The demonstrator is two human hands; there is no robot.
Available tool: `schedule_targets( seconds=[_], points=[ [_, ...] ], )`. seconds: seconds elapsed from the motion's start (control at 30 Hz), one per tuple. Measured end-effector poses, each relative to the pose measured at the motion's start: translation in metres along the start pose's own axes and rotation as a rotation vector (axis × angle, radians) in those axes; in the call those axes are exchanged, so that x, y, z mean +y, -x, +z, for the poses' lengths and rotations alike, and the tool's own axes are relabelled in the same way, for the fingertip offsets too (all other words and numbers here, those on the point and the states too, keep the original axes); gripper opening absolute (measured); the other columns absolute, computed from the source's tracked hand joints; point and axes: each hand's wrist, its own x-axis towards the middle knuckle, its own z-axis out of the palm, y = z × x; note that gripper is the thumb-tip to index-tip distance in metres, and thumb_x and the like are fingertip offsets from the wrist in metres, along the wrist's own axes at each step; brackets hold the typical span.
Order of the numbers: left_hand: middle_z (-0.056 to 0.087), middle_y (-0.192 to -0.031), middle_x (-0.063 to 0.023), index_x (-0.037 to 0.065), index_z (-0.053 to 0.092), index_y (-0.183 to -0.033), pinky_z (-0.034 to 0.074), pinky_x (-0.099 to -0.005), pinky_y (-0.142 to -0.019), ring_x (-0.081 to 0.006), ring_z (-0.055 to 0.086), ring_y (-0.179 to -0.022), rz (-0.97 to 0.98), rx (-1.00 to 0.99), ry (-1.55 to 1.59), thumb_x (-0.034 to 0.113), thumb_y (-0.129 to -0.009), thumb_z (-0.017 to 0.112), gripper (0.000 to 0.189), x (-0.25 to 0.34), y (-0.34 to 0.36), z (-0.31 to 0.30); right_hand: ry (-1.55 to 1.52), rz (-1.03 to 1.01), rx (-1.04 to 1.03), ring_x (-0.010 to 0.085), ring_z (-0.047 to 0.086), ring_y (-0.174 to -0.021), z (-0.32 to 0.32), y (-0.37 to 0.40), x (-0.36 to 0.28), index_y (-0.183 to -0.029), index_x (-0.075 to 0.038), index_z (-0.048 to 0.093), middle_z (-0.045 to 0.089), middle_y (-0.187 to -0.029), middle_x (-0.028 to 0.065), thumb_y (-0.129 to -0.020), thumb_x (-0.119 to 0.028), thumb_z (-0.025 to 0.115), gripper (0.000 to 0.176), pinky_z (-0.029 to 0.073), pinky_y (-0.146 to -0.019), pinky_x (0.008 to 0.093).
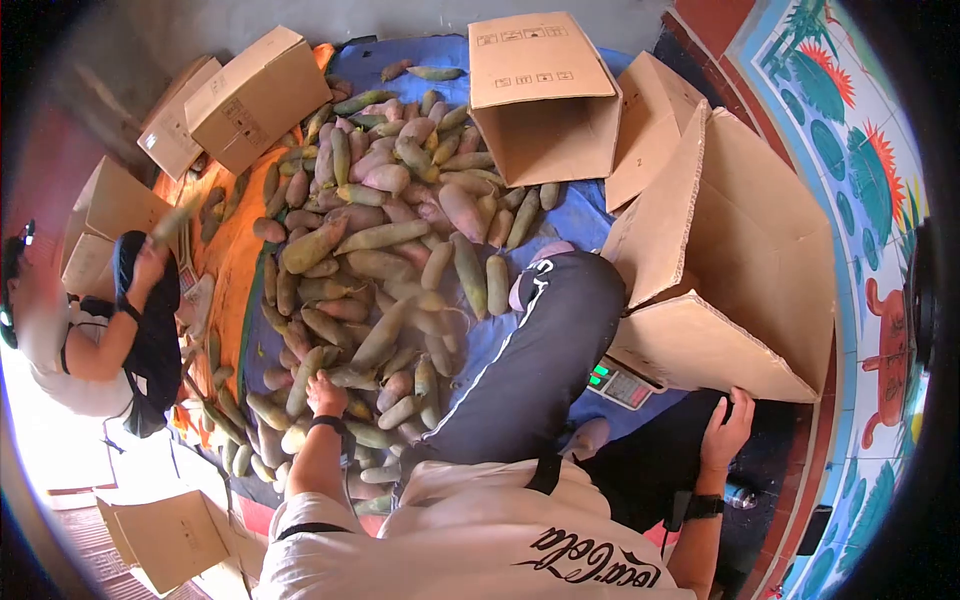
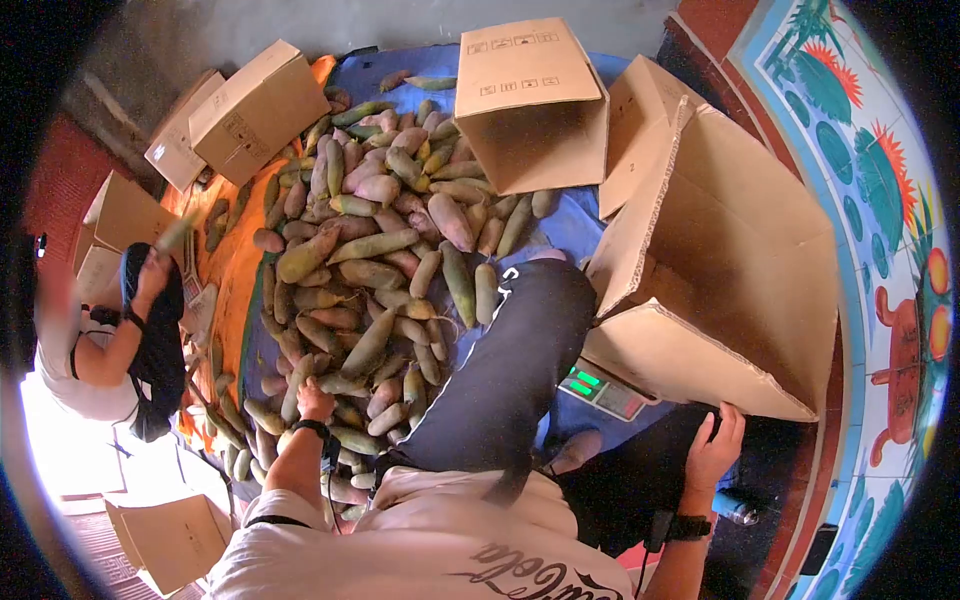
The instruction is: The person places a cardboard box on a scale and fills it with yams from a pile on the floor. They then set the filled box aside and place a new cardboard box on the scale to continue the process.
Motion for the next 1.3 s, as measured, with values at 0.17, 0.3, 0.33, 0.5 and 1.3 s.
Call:
schedule_targets(
  seconds=[0.17,0.3,0.33,0.5,1.3],
  points=[
    [0.047,-0.124,-0.0139,0.009,0.048,-0.125,0.042,-0.0429,-0.095,-0.0319,0.045,-0.119,0.094,0.253,-0.052,0.013,-0.079,0.056,0.047,0.01,-0.01,0.0,0.036,-0.003,-0.017,0.0374,0.055,-0.103,0.001,-0.001,0.002,-0.111,0.002,0.054,0.056,-0.109,0.02,-0.087,-0.006,0.055,0.025,0.044,-0.088,0.0415],
    [0.052,-0.118,-0.0139,0.007,0.051,-0.118,0.044,-0.04,-0.093,-0.0305,0.048,-0.113,0.319,0.137,-0.074,0.012,-0.078,0.056,0.041,0.031,-0.031,0.009,0.026,-0.007,-0.017,0.0373,0.055,-0.102,0.0,-0.003,-0.001,-0.111,0.002,0.054,0.056,-0.109,0.02,-0.087,-0.006,0.055,0.025,0.045,-0.088,0.0419],
    [0.05,-0.122,-0.0151,0.008,0.048,-0.122,0.043,-0.0394,-0.095,-0.0313,0.047,-0.116,0.32,0.066,-0.073,0.014,-0.077,0.058,0.046,0.043,-0.03,0.01,0.025,-0.007,-0.017,0.0373,0.055,-0.102,0.0,-0.003,-0.002,-0.111,0.002,0.054,0.056,-0.109,0.02,-0.087,-0.006,0.055,0.025,0.045,-0.088,0.0418],
    [0.044,-0.13,-0.0188,0.008,0.039,-0.13,0.04,-0.0407,-0.101,-0.0337,0.043,-0.124,0.102,-0.141,0.1,0.017,-0.082,0.058,0.053,0.067,-0.042,0.061,0.077,-0.009,-0.024,0.0373,0.055,-0.102,-0.001,-0.001,0.0,-0.111,0.001,0.054,0.056,-0.109,0.0199,-0.087,-0.005,0.056,0.025,0.045,-0.088,0.0415],
    [0.064,-0.083,-0.0094,0.002,0.063,-0.094,0.048,-0.0371,-0.056,-0.0242,0.058,-0.063,-0.099,-0.484,0.74,0.026,-0.086,0.062,0.025,0.091,-0.094,0.153,0.073,-0.037,-0.025,0.0363,0.056,-0.1,-0.003,-0.002,-0.002,-0.103,0.001,0.059,0.057,-0.107,0.0183,-0.083,-0.004,0.058,0.02,0.046,-0.087,0.0414]
  ],
)
